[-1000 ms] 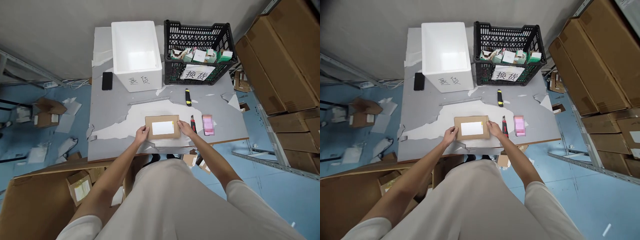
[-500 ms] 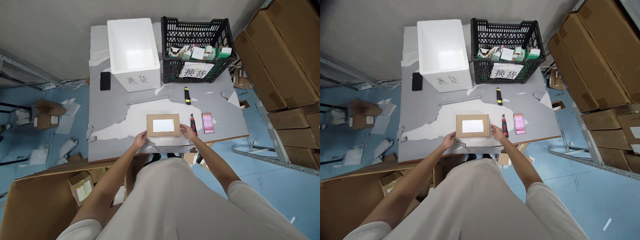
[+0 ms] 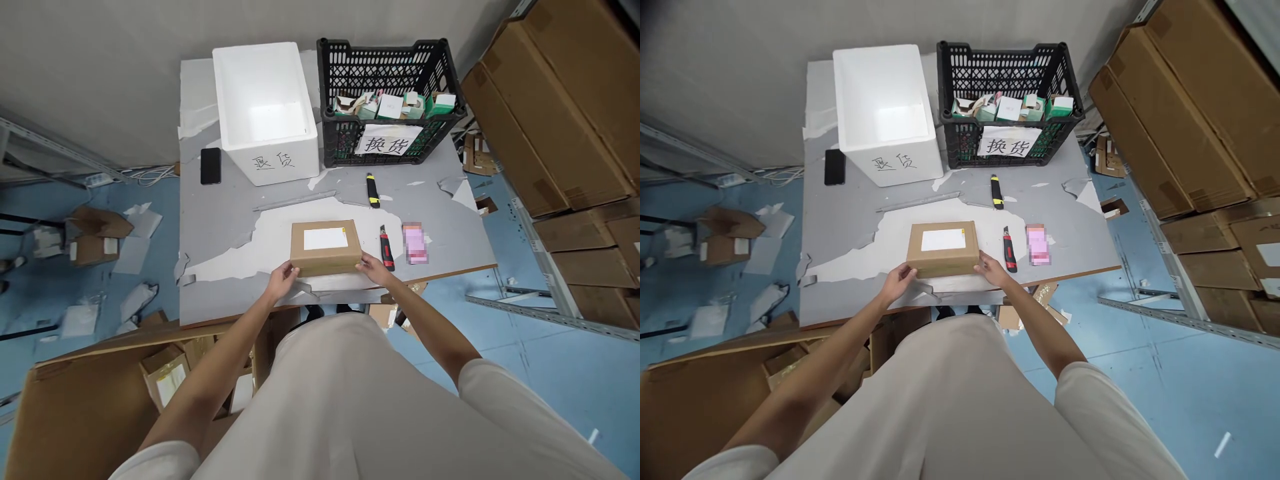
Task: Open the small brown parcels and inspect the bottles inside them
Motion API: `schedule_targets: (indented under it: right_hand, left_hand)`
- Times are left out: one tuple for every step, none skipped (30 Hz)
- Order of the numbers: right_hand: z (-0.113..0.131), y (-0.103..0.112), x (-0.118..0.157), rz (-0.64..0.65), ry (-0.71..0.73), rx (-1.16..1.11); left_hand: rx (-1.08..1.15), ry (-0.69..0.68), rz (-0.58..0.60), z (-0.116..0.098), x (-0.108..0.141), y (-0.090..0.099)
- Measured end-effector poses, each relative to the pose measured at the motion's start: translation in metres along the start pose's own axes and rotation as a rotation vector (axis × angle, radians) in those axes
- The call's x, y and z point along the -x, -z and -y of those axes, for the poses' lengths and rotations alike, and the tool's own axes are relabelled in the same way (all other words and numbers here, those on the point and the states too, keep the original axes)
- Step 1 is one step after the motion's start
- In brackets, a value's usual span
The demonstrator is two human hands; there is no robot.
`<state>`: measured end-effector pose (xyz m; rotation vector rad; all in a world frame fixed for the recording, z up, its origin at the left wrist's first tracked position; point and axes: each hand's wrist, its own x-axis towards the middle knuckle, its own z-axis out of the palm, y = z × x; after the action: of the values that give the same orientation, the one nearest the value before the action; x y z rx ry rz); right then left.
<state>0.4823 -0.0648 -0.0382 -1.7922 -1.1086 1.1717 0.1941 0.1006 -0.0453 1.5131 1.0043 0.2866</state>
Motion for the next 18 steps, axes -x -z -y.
schedule_targets:
  right_hand:
    - [0.005, 0.003, 0.0, 0.001, 0.015, -0.045]
    - [0.01, 0.006, 0.0, -0.002, 0.014, -0.073]
    - [0.016, 0.008, 0.0, -0.015, -0.006, -0.075]
    - [0.021, 0.011, -0.002, -0.037, -0.038, -0.044]
    - [0.025, 0.012, -0.004, -0.063, -0.076, 0.005]
    - [0.029, 0.014, -0.006, -0.082, -0.112, 0.057]
    - [0.032, 0.015, -0.009, -0.097, -0.142, 0.105]
    - [0.034, 0.015, -0.012, -0.107, -0.169, 0.145]
    - [0.035, 0.016, -0.015, -0.111, -0.191, 0.176]
    - [0.035, 0.016, -0.018, -0.114, -0.211, 0.193]
    - [0.034, 0.016, -0.02, -0.118, -0.23, 0.196]
    - [0.034, 0.016, -0.021, -0.124, -0.248, 0.185]
    - [0.033, 0.016, -0.023, -0.127, -0.263, 0.162]
    - [0.031, 0.017, -0.023, -0.127, -0.274, 0.133]
    - [0.03, 0.017, -0.024, -0.124, -0.282, 0.108]
    - [0.029, 0.017, -0.023, -0.12, -0.288, 0.091]
    - [0.027, 0.017, -0.023, -0.118, -0.29, 0.083]
    - [0.025, 0.016, -0.022, -0.117, -0.288, 0.074]
  left_hand:
    - [0.014, -0.002, -0.015, -0.006, 0.002, 0.001]
    - [0.027, 0.001, -0.029, -0.011, 0.004, 0.002]
    - [0.034, 0.008, -0.043, -0.015, 0.006, 0.002]
    - [0.031, 0.018, -0.056, -0.019, 0.007, 0.003]
    - [0.019, 0.027, -0.068, -0.022, 0.007, 0.003]
    - [0.001, 0.034, -0.077, -0.024, 0.007, 0.002]
    - [-0.016, 0.036, -0.085, -0.025, 0.007, 0.001]
    - [-0.026, 0.034, -0.092, -0.025, 0.006, 0.0]
    - [-0.029, 0.032, -0.097, -0.025, 0.006, -0.001]
    - [-0.028, 0.03, -0.102, -0.024, 0.005, -0.003]
    - [-0.024, 0.03, -0.112, -0.023, 0.004, -0.005]
    - [-0.018, 0.033, -0.124, -0.022, 0.003, -0.007]
    - [-0.01, 0.039, -0.135, -0.021, 0.002, -0.008]
    - [-0.001, 0.047, -0.144, -0.019, 0.002, -0.01]
    - [0.011, 0.054, -0.149, -0.018, 0.001, -0.011]
    - [0.025, 0.062, -0.151, -0.016, 0.001, -0.011]
    - [0.037, 0.07, -0.153, -0.015, 0.001, -0.011]
    - [0.049, 0.079, -0.154, -0.013, 0.001, -0.011]
